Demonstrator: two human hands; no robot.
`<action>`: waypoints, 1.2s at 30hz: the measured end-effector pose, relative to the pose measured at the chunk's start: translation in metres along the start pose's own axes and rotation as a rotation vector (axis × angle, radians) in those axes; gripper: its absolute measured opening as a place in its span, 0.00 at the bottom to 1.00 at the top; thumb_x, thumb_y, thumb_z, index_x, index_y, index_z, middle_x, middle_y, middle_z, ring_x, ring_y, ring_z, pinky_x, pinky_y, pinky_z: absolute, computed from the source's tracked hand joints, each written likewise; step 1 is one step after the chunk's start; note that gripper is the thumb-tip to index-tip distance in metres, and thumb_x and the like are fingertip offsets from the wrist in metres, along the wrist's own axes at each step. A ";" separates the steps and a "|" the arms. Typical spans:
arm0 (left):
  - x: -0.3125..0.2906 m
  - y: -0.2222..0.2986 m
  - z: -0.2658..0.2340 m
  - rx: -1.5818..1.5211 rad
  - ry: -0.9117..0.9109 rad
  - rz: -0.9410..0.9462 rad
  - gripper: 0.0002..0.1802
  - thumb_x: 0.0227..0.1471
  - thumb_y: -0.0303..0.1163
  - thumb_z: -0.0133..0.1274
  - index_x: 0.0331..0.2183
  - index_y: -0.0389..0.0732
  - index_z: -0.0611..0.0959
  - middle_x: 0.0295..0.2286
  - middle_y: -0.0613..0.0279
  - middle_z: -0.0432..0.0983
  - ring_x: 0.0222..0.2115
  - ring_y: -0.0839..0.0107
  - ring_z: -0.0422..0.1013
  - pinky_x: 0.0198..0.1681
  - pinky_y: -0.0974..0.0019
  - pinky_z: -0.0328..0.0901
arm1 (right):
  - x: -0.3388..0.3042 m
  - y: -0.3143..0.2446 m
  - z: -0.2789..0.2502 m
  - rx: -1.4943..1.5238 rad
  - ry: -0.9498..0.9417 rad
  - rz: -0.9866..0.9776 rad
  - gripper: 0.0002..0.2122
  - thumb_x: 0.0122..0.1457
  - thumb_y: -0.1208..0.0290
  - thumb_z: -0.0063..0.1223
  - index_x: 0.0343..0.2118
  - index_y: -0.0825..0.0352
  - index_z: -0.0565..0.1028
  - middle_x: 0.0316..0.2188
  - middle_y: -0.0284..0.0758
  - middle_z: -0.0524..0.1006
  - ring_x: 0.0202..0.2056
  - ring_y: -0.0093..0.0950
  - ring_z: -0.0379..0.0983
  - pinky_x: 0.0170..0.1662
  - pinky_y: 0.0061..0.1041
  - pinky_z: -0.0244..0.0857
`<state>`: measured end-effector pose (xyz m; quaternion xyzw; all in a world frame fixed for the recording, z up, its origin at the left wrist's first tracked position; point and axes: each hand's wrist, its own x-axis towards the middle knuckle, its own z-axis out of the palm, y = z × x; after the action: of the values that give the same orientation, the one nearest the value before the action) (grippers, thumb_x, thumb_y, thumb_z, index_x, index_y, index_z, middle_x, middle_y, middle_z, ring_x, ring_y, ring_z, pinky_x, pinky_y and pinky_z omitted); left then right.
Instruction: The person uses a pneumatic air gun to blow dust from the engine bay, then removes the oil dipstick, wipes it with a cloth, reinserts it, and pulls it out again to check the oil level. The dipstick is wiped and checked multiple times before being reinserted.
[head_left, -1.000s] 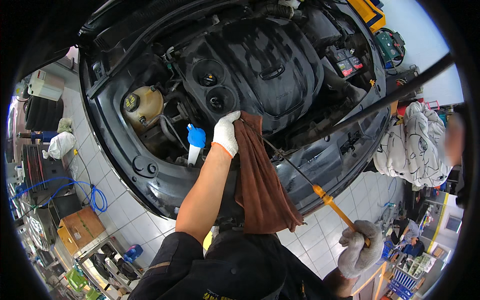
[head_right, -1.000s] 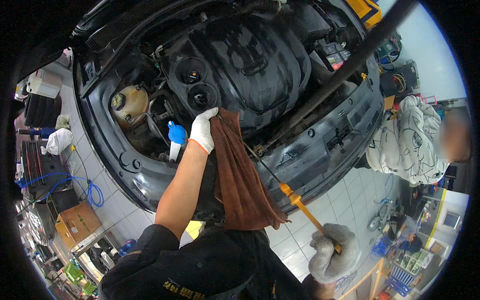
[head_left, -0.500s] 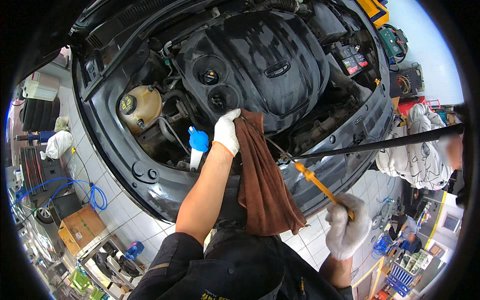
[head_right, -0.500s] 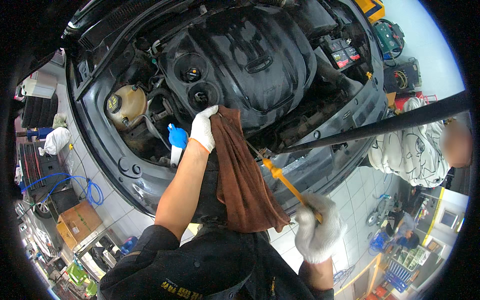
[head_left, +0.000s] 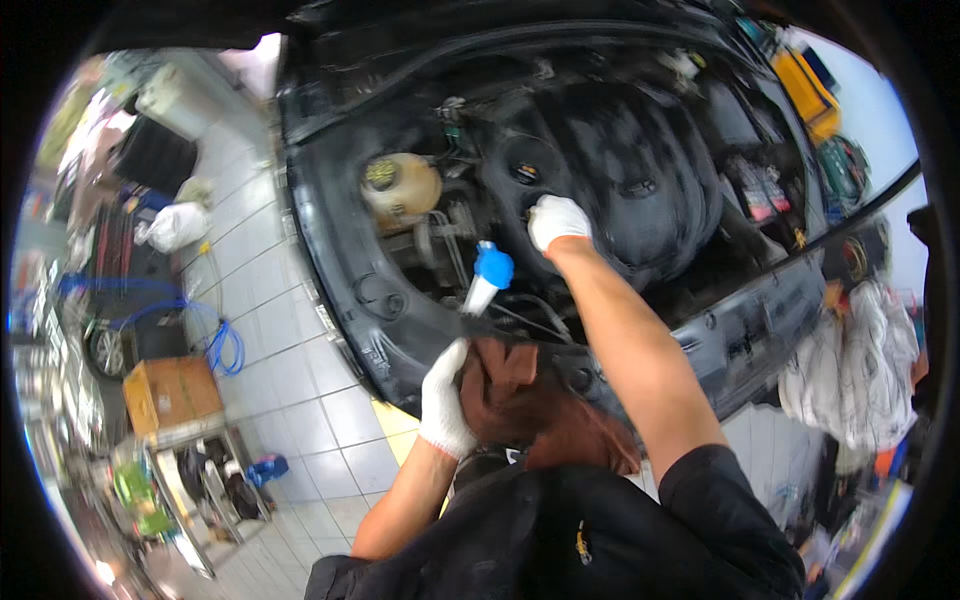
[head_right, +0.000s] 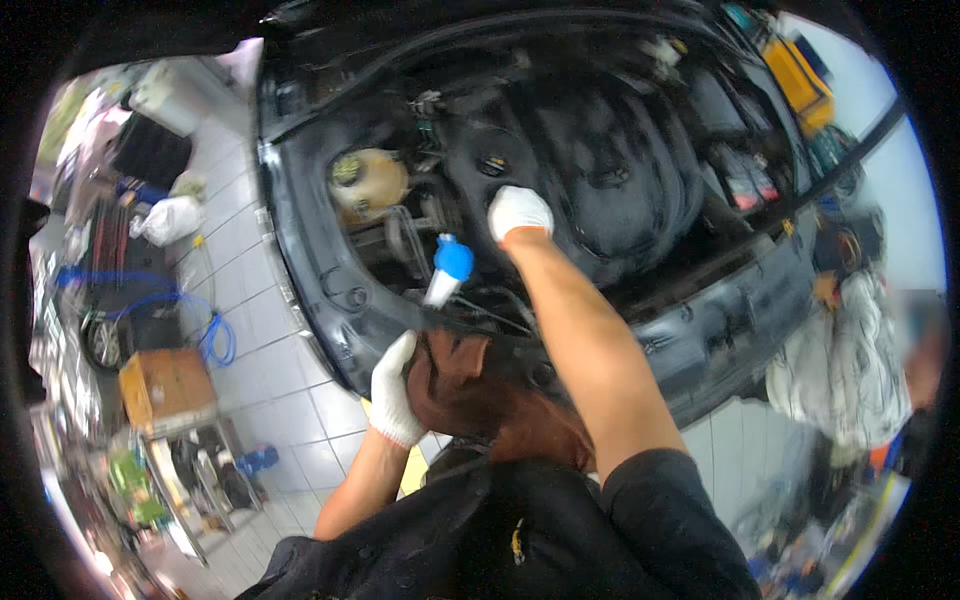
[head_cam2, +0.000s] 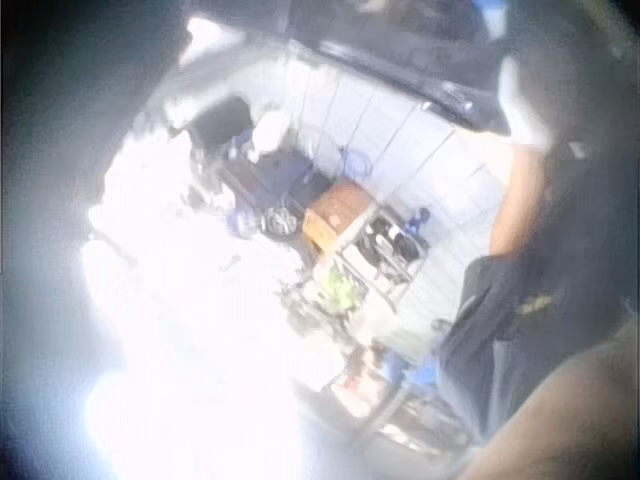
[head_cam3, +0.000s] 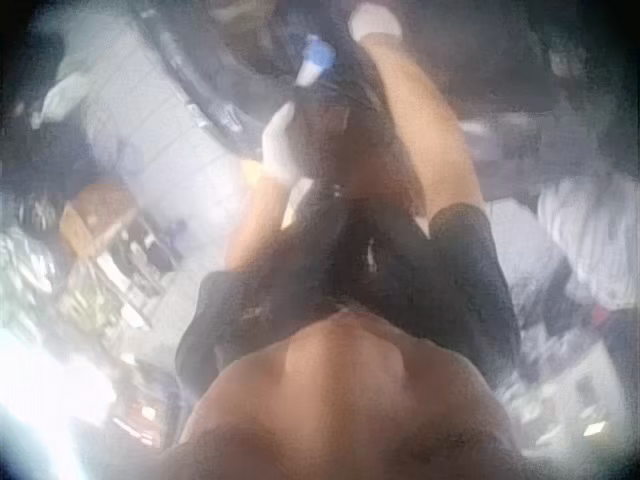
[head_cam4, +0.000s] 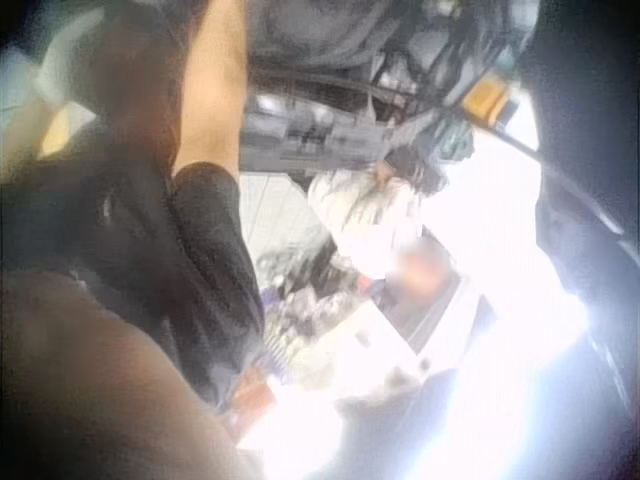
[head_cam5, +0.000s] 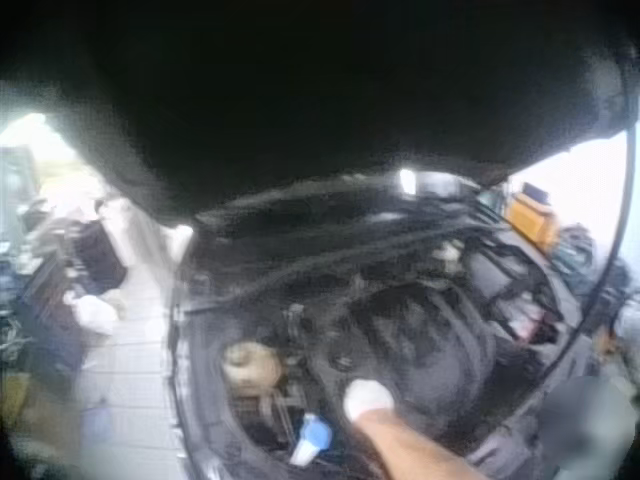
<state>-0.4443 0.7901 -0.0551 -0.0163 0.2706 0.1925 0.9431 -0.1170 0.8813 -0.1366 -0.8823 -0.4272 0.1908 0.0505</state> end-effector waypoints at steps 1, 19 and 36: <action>-0.032 0.006 -0.008 0.014 0.091 0.101 0.22 0.68 0.47 0.46 0.50 0.39 0.78 0.48 0.53 0.77 0.51 0.58 0.73 0.58 0.57 0.68 | 0.024 0.004 0.015 0.005 -0.016 0.036 0.18 0.65 0.61 0.47 0.45 0.66 0.84 0.49 0.50 0.81 0.53 0.48 0.78 0.56 0.43 0.73; -0.498 -0.178 -0.278 -0.370 1.184 1.186 0.23 0.65 0.43 0.39 0.27 0.35 0.75 0.30 0.39 0.80 0.33 0.47 0.76 0.43 0.47 0.74 | 0.188 0.067 0.121 0.078 -0.008 0.096 0.25 0.71 0.52 0.43 0.58 0.67 0.78 0.60 0.43 0.77 0.60 0.38 0.74 0.60 0.33 0.68; -0.881 0.187 -0.622 0.954 1.806 0.849 0.15 0.45 0.24 0.53 0.37 0.33 0.87 0.31 0.53 0.83 0.36 0.62 0.78 0.43 0.61 0.71 | -0.273 -0.016 0.033 -0.025 0.584 -0.106 0.28 0.72 0.51 0.45 0.60 0.74 0.74 0.59 0.51 0.76 0.59 0.47 0.72 0.63 0.35 0.63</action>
<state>-1.5138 0.5677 -0.1164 0.3085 0.8895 0.2935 0.1656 -0.2947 0.6783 -0.0834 -0.8770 -0.4422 -0.0793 0.1705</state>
